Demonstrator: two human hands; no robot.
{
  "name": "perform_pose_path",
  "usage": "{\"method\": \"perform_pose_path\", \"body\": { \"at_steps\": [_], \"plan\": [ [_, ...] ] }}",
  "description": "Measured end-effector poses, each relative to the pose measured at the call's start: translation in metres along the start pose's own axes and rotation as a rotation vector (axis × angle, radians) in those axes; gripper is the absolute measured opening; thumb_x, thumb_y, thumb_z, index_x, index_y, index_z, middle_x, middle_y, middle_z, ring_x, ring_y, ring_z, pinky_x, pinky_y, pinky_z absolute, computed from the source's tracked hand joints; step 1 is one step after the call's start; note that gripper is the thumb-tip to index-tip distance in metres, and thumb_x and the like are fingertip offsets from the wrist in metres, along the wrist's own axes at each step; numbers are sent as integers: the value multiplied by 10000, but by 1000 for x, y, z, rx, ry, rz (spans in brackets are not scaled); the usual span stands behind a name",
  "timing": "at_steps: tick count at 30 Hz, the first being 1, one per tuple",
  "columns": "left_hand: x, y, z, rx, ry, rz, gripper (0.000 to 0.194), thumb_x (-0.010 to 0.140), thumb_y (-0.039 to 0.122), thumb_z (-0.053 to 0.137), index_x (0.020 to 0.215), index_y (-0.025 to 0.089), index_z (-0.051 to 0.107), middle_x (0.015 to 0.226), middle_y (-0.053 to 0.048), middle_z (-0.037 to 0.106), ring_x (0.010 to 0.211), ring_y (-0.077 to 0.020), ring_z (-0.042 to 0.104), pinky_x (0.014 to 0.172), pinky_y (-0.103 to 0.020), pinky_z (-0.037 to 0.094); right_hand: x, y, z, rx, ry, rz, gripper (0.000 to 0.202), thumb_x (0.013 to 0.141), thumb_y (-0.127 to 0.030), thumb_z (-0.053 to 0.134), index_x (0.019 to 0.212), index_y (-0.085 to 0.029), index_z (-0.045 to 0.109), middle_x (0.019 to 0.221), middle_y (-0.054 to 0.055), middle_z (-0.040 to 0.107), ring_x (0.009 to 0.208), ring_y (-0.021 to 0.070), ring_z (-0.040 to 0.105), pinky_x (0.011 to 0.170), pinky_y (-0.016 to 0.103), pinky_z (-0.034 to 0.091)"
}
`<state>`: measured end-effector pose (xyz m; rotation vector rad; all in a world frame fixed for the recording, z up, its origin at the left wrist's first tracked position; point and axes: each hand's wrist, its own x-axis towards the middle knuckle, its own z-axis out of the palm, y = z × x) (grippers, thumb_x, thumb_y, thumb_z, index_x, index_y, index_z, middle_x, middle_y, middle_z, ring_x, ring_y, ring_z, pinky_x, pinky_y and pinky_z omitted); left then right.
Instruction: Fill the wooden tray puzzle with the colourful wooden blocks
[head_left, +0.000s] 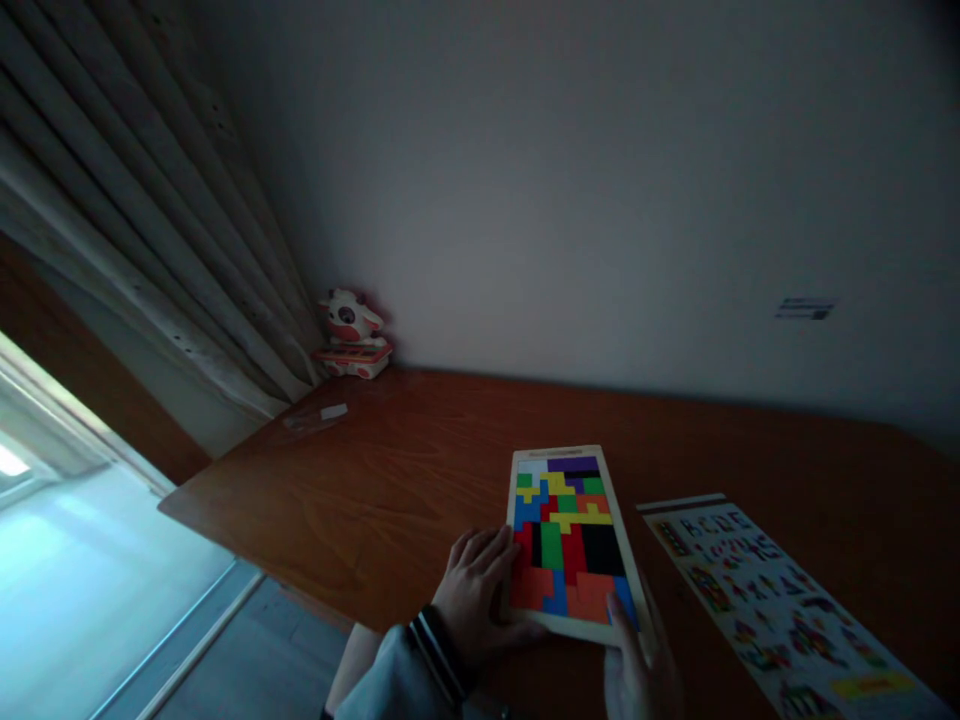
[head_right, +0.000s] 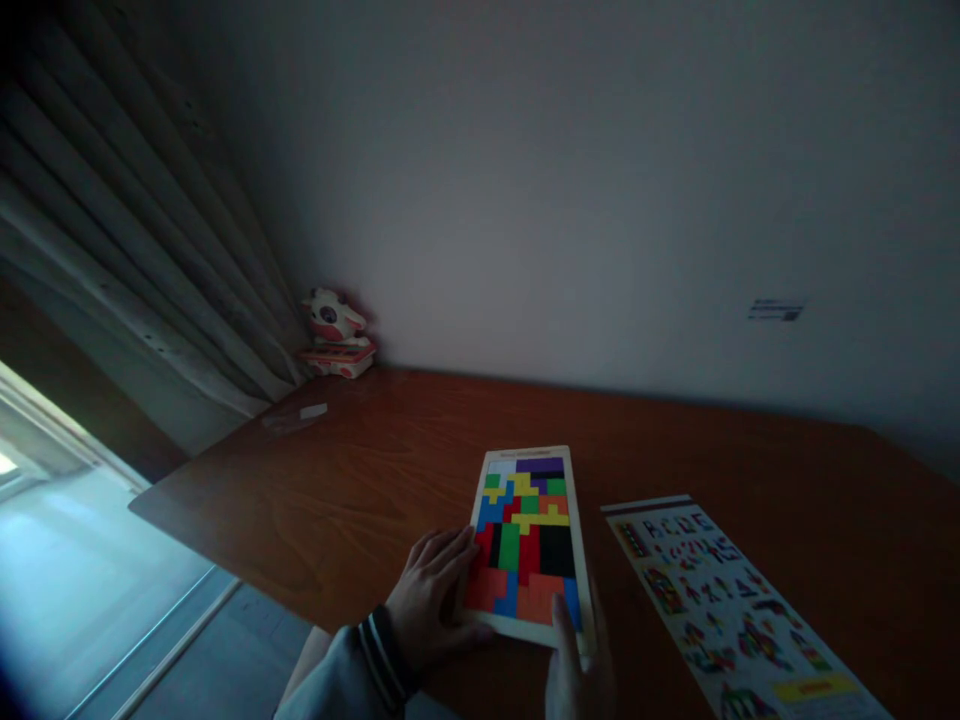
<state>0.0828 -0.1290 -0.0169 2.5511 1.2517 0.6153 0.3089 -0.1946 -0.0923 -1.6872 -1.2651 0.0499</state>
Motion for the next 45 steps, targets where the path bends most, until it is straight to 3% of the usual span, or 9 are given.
{"method": "perform_pose_path", "body": {
  "at_steps": [2,5,9,13,17,24,31,37,45],
  "plan": [
    [0,-1,1,-20,-11,21,958,688,795,623,1474,291,408,1499,-92,458,1329,-382,456,1115,-634,316,-8,-10,8,-60,-5,89,578,945,-592,331,1033,-194,741,706,136,703,648,338,689,620,495,537],
    [-2,-5,3,-89,15,63,929,729,767,613,1494,303,364,1515,-96,434,1348,-385,432,1105,-647,328,-5,-39,14,111,60,178,594,945,-574,365,1216,-143,671,906,172,745,889,418,695,752,555,538],
    [-11,-24,-4,-325,308,-106,518,985,523,405,1420,252,479,1494,-110,457,1358,-289,449,1097,-506,424,24,-99,15,237,42,144,644,960,-522,410,1492,-163,372,1307,151,635,1181,346,608,883,476,548],
    [-26,-65,-24,-547,701,-419,469,1039,429,263,1259,207,612,1340,-86,600,1296,-239,522,1132,-454,397,42,-157,34,210,-154,-261,637,926,-490,521,1477,-198,391,1463,135,499,1330,319,479,1064,528,416],
    [-42,-104,-42,-585,842,-558,480,1022,467,289,1240,191,616,1297,-86,632,1265,-239,552,1118,-435,415,19,-171,73,-79,-378,-478,923,806,-680,592,1522,-176,303,1511,186,422,1384,404,374,1071,627,346],
    [-46,-105,-42,-249,537,-391,363,986,420,444,1224,217,627,1306,-104,622,1244,-270,557,1062,-487,455,-13,-143,103,-277,-378,-564,670,868,-638,535,1351,-174,540,1405,188,537,1320,374,459,1076,574,344],
    [-47,-102,-27,118,419,-354,439,926,448,538,1288,205,588,1377,-124,581,1287,-338,509,1058,-578,415,-10,-140,90,-339,-186,-403,870,786,-747,538,1415,-157,420,1414,243,499,1231,423,511,1020,644,330],
    [-45,-100,-33,79,378,-281,385,917,416,566,1267,257,589,1332,-87,623,1245,-315,553,1077,-580,387,-19,-116,93,-361,-243,-368,1024,746,-827,475,1500,-162,279,1422,250,485,1259,431,490,1031,659,297],
    [-44,-90,-50,-182,362,-326,324,957,406,508,1233,266,599,1374,-102,582,1277,-311,534,1089,-610,376,-16,-112,96,-286,-259,-353,1151,706,-795,569,1543,-146,119,1438,254,448,1263,442,474,1022,649,320]
  ]
}}
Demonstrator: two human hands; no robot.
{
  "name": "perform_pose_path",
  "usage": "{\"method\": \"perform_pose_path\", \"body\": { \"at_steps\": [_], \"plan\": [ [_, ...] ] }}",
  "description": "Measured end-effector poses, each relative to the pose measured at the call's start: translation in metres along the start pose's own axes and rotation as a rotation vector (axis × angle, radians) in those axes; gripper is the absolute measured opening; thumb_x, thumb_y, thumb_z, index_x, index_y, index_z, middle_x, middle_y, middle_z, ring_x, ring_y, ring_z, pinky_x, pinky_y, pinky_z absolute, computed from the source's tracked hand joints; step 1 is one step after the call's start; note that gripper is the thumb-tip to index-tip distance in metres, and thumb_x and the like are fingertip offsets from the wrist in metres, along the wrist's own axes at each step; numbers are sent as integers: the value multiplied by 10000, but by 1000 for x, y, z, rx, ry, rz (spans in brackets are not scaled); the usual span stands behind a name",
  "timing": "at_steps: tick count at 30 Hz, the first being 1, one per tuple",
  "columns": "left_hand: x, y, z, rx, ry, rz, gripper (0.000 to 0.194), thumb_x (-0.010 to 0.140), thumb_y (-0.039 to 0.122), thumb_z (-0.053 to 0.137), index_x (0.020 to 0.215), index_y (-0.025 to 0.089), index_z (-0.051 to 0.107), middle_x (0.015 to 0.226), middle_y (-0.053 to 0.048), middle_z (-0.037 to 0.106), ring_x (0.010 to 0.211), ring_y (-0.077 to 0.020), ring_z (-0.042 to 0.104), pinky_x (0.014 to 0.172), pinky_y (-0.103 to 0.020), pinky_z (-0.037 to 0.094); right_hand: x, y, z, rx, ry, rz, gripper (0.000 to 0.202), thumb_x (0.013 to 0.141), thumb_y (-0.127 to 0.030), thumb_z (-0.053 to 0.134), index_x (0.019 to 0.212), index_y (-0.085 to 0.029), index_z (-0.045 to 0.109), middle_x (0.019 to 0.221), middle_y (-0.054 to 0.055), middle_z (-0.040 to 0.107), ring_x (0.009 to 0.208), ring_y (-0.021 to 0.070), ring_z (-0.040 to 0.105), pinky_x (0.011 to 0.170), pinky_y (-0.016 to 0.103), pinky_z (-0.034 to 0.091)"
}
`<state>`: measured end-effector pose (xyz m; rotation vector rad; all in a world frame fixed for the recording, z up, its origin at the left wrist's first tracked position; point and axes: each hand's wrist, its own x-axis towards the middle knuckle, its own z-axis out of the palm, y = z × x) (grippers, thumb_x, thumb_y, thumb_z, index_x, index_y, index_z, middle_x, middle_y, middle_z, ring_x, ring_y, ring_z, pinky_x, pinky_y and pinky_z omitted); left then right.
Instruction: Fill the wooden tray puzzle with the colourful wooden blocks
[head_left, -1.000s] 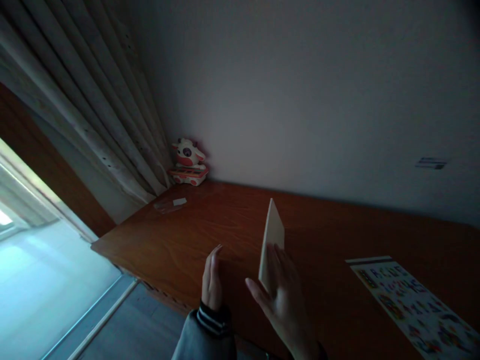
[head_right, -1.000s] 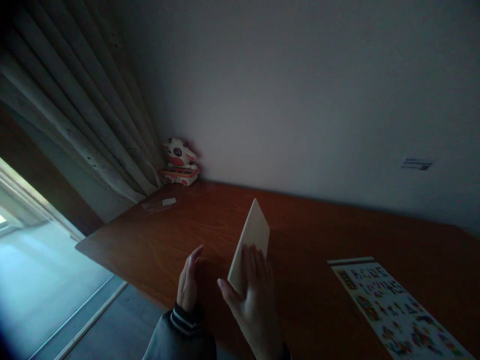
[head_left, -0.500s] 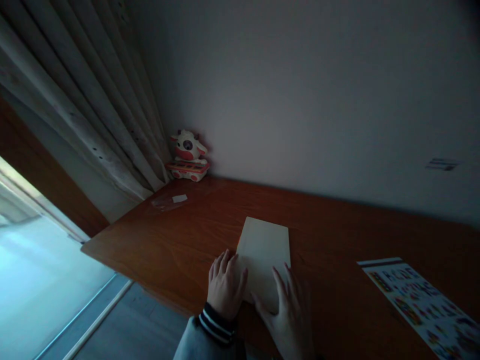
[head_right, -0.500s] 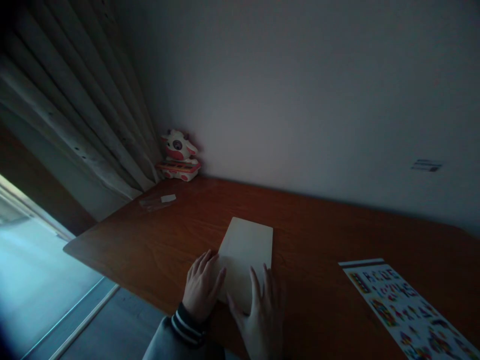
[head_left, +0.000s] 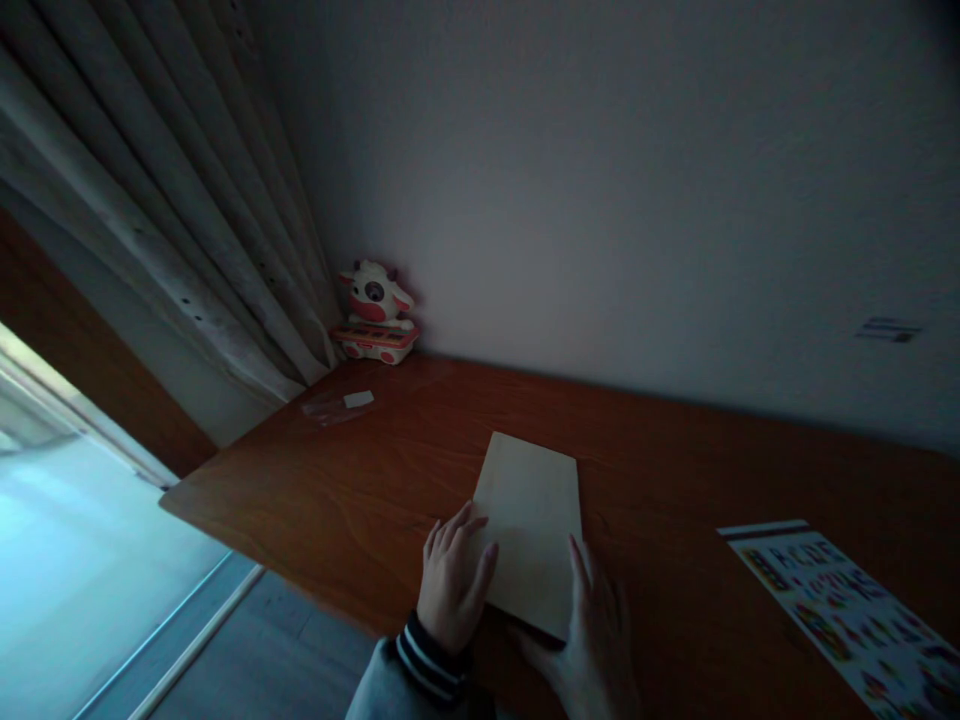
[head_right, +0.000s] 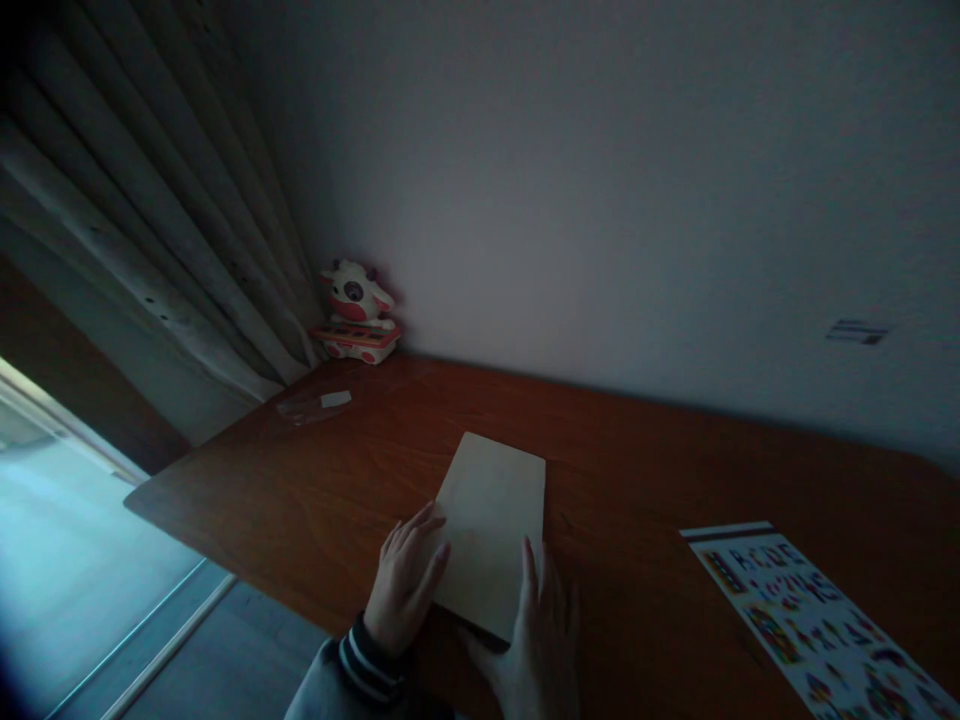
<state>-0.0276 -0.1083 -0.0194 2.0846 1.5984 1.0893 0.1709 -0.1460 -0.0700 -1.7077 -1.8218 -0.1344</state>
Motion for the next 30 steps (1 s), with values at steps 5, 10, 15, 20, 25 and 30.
{"method": "perform_pose_path", "body": {
  "at_steps": [5,10,15,20,25,30],
  "plan": [
    [-1,15,-1,-299,23,36,396,993,406,441,1350,244,501,1503,-108,443,1373,-274,438,1112,-484,413,0,7,0,50,45,-46,990,825,-657,542,1543,-140,99,1437,258,434,1263,451,464,970,624,396],
    [-4,35,9,-484,20,140,607,1003,500,328,1525,205,234,1599,-123,262,1452,-301,295,1168,-516,326,-2,9,-4,173,71,-27,752,939,-498,412,1550,-175,118,1463,220,427,1313,418,442,1007,620,392],
    [-10,50,23,-421,-19,210,670,1001,542,243,1554,183,121,1607,-129,234,1469,-307,250,1178,-539,292,-2,8,-11,368,72,71,625,983,-470,334,1530,-180,254,1501,184,424,1353,361,436,1038,566,407],
    [-8,49,26,-245,47,226,484,1003,344,396,1470,233,334,1527,-122,394,1425,-282,352,1141,-523,365,-12,21,-20,491,94,480,680,941,-625,359,1212,-71,644,1085,219,716,1065,370,667,831,461,547],
    [1,28,19,2,73,265,478,937,288,543,1398,226,434,1457,-129,465,1405,-305,368,1128,-542,375,-20,47,-39,531,199,545,644,863,-663,505,1095,-94,698,1120,228,715,1087,377,659,851,446,555],
    [4,10,19,106,84,206,484,930,324,579,1385,227,449,1444,-130,472,1380,-307,403,1105,-539,409,-22,69,-57,655,249,814,764,755,-691,627,1169,-49,656,1215,244,671,1160,403,611,820,431,570]
  ]
}}
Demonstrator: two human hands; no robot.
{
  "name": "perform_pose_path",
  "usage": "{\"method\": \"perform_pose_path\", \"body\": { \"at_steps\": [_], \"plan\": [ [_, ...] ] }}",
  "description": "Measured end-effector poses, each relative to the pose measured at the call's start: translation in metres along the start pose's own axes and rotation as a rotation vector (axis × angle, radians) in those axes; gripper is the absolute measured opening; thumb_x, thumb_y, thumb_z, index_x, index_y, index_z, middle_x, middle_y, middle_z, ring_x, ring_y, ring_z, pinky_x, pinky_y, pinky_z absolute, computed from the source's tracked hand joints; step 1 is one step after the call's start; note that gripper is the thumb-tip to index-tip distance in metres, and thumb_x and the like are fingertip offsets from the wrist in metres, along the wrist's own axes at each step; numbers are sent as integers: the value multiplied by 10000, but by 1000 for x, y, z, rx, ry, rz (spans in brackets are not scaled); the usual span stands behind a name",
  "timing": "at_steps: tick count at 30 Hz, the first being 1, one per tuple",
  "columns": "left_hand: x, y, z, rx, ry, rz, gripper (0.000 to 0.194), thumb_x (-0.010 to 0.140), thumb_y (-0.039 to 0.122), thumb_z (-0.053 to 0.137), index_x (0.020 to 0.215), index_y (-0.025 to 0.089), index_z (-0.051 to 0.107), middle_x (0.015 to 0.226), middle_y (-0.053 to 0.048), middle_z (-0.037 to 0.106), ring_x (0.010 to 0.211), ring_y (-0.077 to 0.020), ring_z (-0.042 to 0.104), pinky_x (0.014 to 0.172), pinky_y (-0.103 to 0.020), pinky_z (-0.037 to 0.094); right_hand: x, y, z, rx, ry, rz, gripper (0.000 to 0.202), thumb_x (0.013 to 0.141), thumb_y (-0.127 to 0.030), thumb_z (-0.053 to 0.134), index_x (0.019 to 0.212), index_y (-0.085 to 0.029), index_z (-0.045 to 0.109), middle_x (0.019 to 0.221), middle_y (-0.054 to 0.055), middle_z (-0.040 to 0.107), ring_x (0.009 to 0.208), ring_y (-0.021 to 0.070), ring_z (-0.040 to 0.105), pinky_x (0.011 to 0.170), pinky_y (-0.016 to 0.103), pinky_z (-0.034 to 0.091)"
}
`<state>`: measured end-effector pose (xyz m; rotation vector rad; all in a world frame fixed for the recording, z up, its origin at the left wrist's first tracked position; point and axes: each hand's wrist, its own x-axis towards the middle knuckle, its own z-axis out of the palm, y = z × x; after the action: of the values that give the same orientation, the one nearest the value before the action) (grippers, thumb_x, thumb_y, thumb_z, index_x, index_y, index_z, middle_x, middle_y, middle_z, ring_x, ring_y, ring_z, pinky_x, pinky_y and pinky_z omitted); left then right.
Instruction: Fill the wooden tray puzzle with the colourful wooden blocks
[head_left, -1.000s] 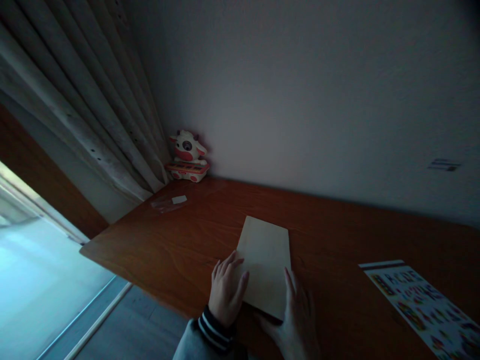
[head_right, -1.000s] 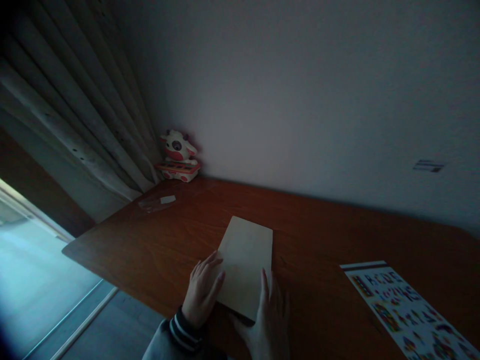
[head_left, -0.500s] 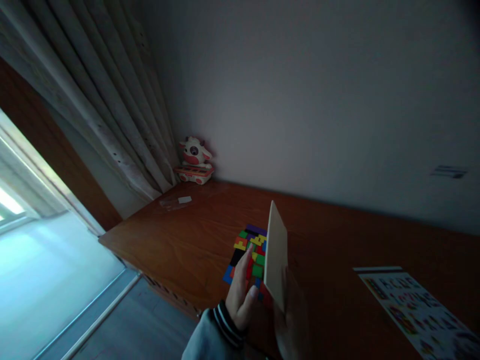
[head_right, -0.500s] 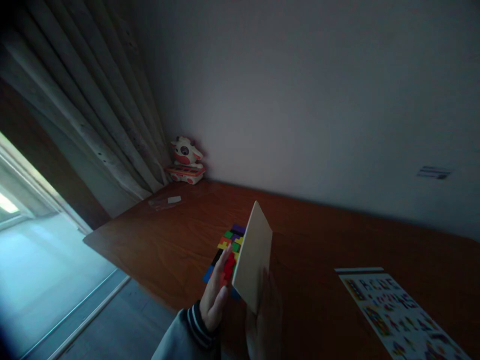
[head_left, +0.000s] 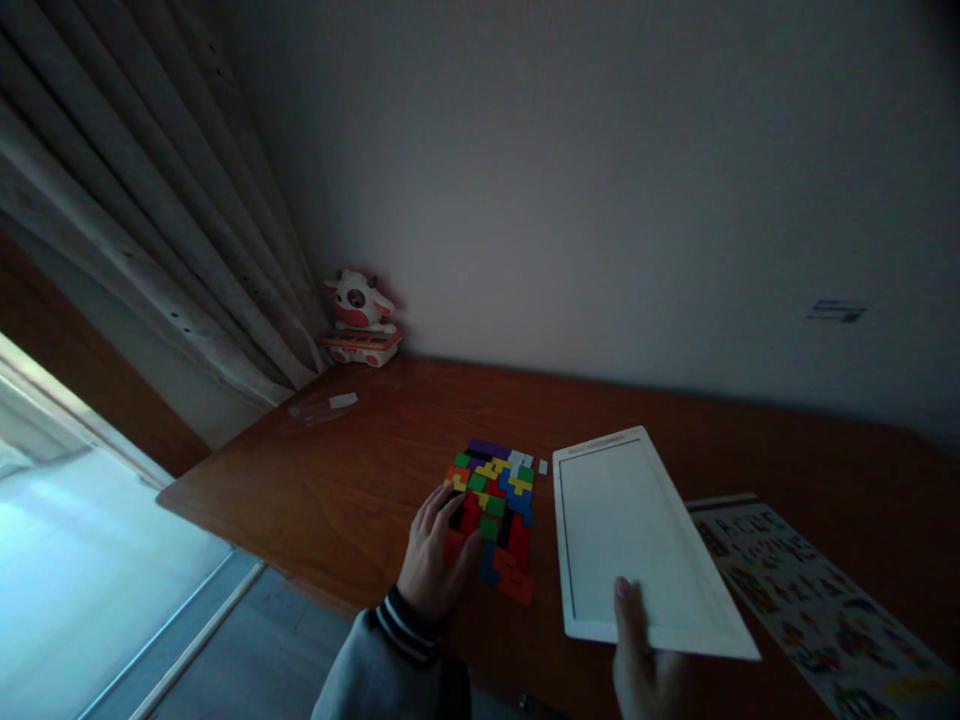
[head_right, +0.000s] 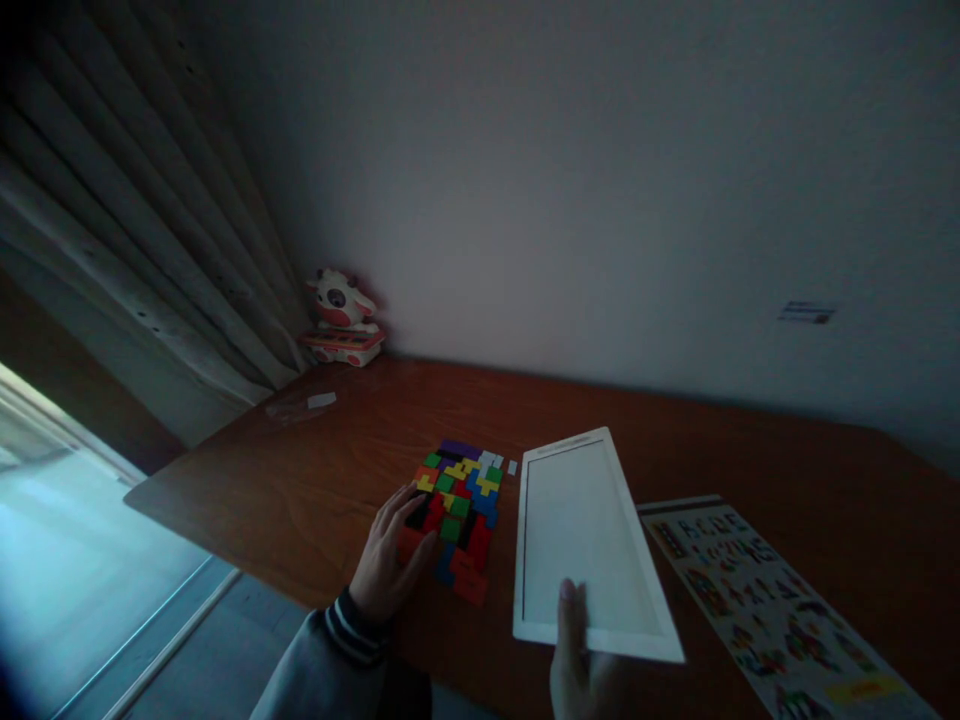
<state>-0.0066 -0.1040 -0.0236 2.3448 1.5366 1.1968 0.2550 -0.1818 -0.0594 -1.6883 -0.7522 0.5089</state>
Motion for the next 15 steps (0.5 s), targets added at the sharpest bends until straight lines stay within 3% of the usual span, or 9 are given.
{"method": "perform_pose_path", "body": {
  "at_steps": [3,6,11,15],
  "plan": [
    [-1,-2,2,-17,0,-47,441,950,330,551,1369,224,466,1432,-130,485,1353,-291,445,1090,-511,440,6,7,-10,68,129,149,826,723,-693,657,1232,-44,616,1208,219,680,1121,395,628,724,409,592],
    [-2,-2,3,-41,43,-97,392,954,344,546,1323,220,509,1390,-129,528,1310,-287,499,1066,-494,472,9,13,-21,95,202,117,789,788,-672,599,1298,-71,573,1226,198,672,1098,385,636,722,443,597],
    [0,-1,2,-58,22,-131,386,943,374,561,1296,221,545,1370,-129,554,1278,-291,536,1042,-486,497,8,4,-40,101,143,47,791,781,-623,643,1365,-105,514,1345,192,590,1197,411,568,890,527,546],
    [0,1,2,-55,-29,-121,397,938,387,568,1298,220,550,1395,-133,528,1300,-295,513,1055,-499,482,6,-14,-43,95,85,63,835,748,-620,680,1387,-119,486,1363,204,562,1204,433,553,947,578,501]
  ]
}}
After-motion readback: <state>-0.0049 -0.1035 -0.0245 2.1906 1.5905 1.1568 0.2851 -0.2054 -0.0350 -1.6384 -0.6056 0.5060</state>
